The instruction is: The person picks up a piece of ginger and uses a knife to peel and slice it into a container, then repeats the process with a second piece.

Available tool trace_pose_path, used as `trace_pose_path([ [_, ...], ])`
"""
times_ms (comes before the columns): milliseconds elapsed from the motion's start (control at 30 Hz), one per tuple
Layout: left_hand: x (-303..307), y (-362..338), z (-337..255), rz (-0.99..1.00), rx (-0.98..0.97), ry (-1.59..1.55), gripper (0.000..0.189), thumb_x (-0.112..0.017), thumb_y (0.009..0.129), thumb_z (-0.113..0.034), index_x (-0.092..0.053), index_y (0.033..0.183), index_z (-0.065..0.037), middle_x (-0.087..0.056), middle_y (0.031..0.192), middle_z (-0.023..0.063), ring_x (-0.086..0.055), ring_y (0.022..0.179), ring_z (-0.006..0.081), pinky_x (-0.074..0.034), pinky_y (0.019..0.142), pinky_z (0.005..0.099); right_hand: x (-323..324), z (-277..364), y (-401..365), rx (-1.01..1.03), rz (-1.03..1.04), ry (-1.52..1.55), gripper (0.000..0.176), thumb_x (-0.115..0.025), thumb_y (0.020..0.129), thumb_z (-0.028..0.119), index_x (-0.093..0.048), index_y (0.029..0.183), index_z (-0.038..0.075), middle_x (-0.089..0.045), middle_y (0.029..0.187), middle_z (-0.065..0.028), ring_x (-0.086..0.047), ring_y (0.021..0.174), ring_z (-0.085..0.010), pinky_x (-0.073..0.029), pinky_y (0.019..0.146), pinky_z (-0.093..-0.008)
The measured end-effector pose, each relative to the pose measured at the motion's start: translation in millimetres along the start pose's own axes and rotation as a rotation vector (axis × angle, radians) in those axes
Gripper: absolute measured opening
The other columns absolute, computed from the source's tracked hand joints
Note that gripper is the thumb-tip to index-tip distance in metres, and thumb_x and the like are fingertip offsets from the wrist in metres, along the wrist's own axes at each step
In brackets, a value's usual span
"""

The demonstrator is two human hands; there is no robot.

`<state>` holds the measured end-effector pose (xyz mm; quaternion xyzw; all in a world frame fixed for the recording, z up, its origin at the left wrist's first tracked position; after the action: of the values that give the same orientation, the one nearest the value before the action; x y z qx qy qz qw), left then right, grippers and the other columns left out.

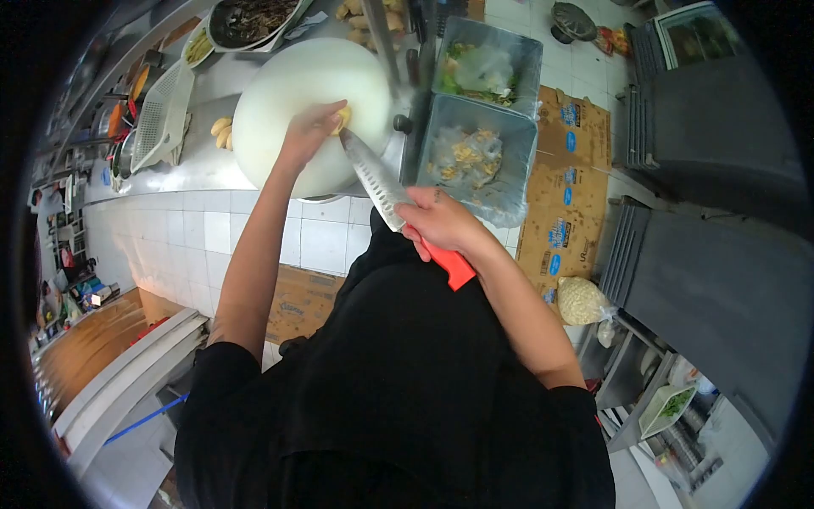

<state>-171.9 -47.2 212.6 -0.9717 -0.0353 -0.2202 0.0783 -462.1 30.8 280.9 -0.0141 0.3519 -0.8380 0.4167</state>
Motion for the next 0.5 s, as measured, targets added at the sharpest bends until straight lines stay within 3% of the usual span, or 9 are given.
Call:
trace_pose_path([
  [200,0.5,2.7,4.0,0.026,0.010,-0.005,0.034,-0.064,0.102,-0.016,-0.072,0.135,-0.013,-0.068,0.126,0.0095,-0.064,0.111,0.0216,-0.048,0.103,0.0351,-3.3,9.8,-8.6,0.011,-0.012,-0.021,0.022,-0.051,0.105,0.018,-0.059,0.101,-0.003,-0.055,0.065,-0.0039,-0.055,0.042,-0.0164,-0.046,0.044,-0.0325],
  [300,3.3,5.4,0.8,0.021,-0.107,0.097,0.038,-0.062,0.102,-0.014,-0.068,0.140,-0.017,-0.066,0.126,0.0088,-0.065,0.108,0.0214,-0.051,0.097,0.0340,3.4,8.9,-21.4,-0.016,-0.048,-0.084,0.023,-0.051,0.104,0.019,-0.059,0.101,-0.003,-0.056,0.066,-0.0041,-0.056,0.043,-0.0163,-0.046,0.044,-0.0327],
  [400,8.6,4.0,-8.5,0.103,-0.167,0.110,0.036,-0.062,0.102,-0.011,-0.069,0.137,-0.016,-0.064,0.125,0.0079,-0.065,0.103,0.0192,-0.054,0.090,0.0317,17.4,14.1,-39.5,-0.026,-0.159,-0.120,0.023,-0.051,0.104,0.019,-0.059,0.101,-0.003,-0.056,0.067,-0.0042,-0.056,0.043,-0.0165,-0.046,0.044,-0.0330],
  [500,18.4,-10.3,-23.2,0.028,-0.233,0.298,0.028,-0.067,0.099,-0.011,-0.073,0.126,-0.011,-0.067,0.115,0.0069,-0.066,0.097,0.0162,-0.055,0.084,0.0298,25.1,13.0,-40.4,0.007,-0.201,-0.162,0.023,-0.051,0.104,0.019,-0.060,0.102,-0.002,-0.057,0.067,-0.0043,-0.057,0.043,-0.0167,-0.046,0.044,-0.0334],
])
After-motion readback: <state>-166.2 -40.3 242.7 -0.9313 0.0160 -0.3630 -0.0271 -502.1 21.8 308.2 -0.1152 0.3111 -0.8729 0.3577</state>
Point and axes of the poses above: each hand's wrist, its own y-axis towards the middle knuckle, its own x-axis out of the back of the hand, z = x × y, the point moved 5 cm from there along y, towards the middle knuckle
